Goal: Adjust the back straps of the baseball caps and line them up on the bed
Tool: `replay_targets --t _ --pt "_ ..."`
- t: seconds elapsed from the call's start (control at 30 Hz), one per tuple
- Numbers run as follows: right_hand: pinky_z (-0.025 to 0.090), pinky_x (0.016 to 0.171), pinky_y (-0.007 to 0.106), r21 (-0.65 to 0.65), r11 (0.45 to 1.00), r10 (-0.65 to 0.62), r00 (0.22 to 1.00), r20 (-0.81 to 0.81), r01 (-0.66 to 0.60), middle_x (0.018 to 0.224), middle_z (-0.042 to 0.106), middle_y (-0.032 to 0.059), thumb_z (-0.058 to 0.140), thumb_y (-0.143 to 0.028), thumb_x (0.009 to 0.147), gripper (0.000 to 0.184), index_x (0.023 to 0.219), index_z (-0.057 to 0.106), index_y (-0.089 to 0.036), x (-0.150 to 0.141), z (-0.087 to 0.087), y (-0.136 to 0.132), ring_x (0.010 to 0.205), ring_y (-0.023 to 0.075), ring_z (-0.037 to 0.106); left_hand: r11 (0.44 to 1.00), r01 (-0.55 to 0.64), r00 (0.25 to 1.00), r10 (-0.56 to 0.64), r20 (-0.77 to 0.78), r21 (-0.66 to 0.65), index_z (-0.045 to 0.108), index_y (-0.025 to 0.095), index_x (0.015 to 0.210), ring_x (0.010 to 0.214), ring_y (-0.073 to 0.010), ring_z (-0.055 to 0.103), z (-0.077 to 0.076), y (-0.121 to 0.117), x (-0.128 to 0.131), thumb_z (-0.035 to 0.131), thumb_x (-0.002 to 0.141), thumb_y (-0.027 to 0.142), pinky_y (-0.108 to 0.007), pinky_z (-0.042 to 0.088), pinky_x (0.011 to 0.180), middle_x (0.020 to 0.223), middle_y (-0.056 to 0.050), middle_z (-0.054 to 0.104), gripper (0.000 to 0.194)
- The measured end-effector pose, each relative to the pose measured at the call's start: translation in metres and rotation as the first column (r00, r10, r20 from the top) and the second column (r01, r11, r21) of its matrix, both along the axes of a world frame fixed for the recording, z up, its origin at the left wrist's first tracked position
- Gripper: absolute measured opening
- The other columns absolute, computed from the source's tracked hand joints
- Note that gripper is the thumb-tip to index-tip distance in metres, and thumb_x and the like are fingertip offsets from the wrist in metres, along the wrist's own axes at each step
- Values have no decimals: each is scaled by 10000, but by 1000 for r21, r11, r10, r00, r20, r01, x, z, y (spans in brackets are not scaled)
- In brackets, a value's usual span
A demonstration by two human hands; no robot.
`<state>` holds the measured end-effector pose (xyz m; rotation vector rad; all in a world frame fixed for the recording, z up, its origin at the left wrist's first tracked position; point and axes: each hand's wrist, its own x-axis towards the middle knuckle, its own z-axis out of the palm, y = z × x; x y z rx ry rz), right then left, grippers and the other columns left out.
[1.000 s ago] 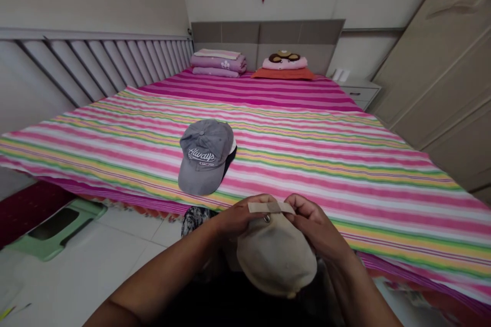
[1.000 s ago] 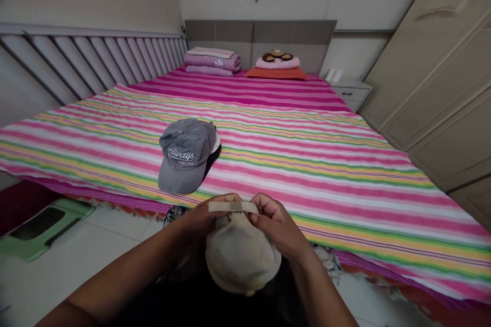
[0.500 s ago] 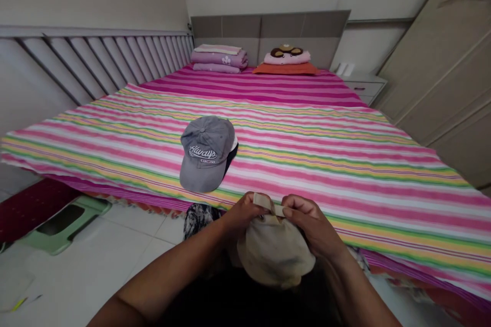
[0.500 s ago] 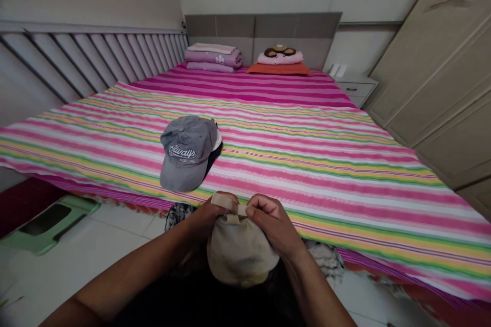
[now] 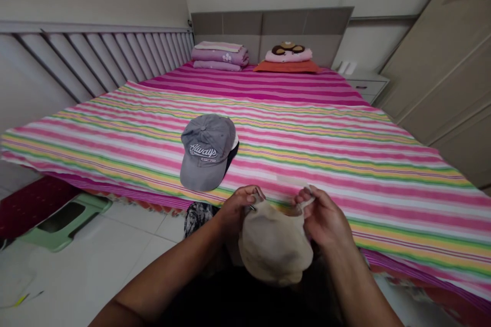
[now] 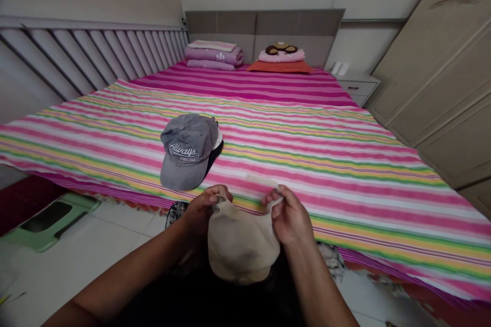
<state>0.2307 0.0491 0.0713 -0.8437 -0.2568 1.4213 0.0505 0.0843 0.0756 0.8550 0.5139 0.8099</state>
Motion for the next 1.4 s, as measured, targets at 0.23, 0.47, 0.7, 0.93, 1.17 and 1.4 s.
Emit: replay_targets --t 0.23,0.47,0.7,0.93,1.17,1.4 --pt "462 554 224 31 985 163 977 134 -169 687 642 -1 739 -424 580 322 777 645 -187 2 -13 2 619 123 580 997 -50 998 52 28 -54 511 137 586 435 -66 397 4 5 -10 670 528 328 -191 302 451 493 34 459 256" --pt "396 514 225 50 821 559 820 124 -568 574 578 -15 784 -352 538 288 639 600 -154 -25 -33 -4 506 103 504 996 -69 996 72 46 -63 561 122 670 481 -61 456 4 17 -29 719 590 290 -175 361 497 565 14 530 245" --pt "352 427 180 81 963 252 966 54 -256 512 493 -61 745 -329 610 260 642 531 -184 -42 -7 28 424 65 422 988 -31 999 32 6 -153 638 107 809 647 -120 590 1 32 -79 683 659 253 -221 443 666 718 -57 639 214" --pt "362 415 198 155 938 287 946 151 -309 473 469 -74 723 -343 630 263 673 506 -200 -79 23 66 384 70 398 995 -53 990 40 -138 -90 659 114 840 620 -119 600 -31 17 -119 713 629 244 -200 449 600 708 -62 662 253" --pt "413 506 208 254 901 304 929 212 -352 570 550 -47 706 -232 601 159 660 568 -184 -91 47 119 487 84 484 938 -345 928 345 -141 24 636 110 718 531 -110 575 26 70 -144 724 612 256 -203 462 529 628 -39 640 201" --pt "457 557 228 203 929 255 931 260 -311 585 539 -33 576 -105 652 106 636 514 -189 -102 69 204 531 99 511 948 -293 863 318 -393 124 612 86 694 547 -161 569 96 186 -160 695 609 194 -291 463 539 618 -74 627 161"
